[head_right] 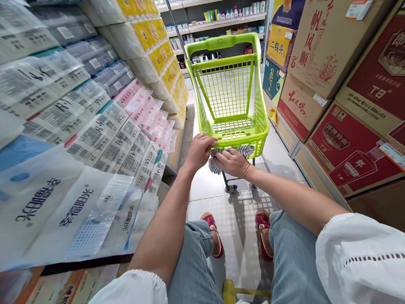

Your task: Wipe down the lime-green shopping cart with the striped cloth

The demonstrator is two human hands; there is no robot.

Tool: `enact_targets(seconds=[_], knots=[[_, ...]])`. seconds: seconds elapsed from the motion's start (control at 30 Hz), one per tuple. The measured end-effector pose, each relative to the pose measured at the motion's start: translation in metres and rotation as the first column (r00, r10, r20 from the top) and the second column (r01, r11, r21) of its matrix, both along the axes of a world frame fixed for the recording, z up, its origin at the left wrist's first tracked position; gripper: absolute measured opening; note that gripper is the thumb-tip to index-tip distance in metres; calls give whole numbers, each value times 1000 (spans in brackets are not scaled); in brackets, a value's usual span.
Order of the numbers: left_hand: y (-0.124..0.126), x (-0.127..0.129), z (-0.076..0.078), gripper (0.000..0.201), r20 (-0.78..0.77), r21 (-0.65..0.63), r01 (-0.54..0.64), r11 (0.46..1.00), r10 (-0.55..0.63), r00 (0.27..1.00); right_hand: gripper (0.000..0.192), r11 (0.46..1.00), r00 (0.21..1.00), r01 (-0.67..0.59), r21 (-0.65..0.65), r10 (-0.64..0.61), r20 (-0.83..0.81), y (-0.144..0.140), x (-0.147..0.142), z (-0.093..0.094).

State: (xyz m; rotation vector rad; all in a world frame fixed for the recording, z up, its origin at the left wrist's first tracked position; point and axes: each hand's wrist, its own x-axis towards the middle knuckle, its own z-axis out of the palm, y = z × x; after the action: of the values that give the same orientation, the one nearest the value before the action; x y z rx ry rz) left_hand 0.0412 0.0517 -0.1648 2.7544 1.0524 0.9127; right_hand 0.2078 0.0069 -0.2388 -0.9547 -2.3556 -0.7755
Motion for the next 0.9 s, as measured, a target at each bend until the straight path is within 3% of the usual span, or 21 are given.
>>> enact_targets(seconds=[0.27, 0.47, 0.57, 0.8, 0.9], knots=[[-5, 6, -2, 25, 15, 42, 35, 999, -35, 999, 26, 1000, 984, 7, -8, -6, 178, -16, 9, -15], [-5, 6, -1, 25, 4, 45, 48, 998, -48, 999, 25, 995, 996, 92, 50, -92, 11, -19, 10, 27], [-3, 5, -2, 23, 7, 42, 58, 997, -59, 998, 24, 990, 996, 92, 104, -91, -13, -16, 12, 35], [-2, 6, -4, 22, 44, 45, 52, 998, -54, 998, 24, 995, 996, 68, 70, -72, 54, -6, 9, 5], [-2, 5, -4, 23, 49, 35, 51, 998, -53, 997, 26, 997, 992, 81, -17, -79, 96, -8, 11, -6]])
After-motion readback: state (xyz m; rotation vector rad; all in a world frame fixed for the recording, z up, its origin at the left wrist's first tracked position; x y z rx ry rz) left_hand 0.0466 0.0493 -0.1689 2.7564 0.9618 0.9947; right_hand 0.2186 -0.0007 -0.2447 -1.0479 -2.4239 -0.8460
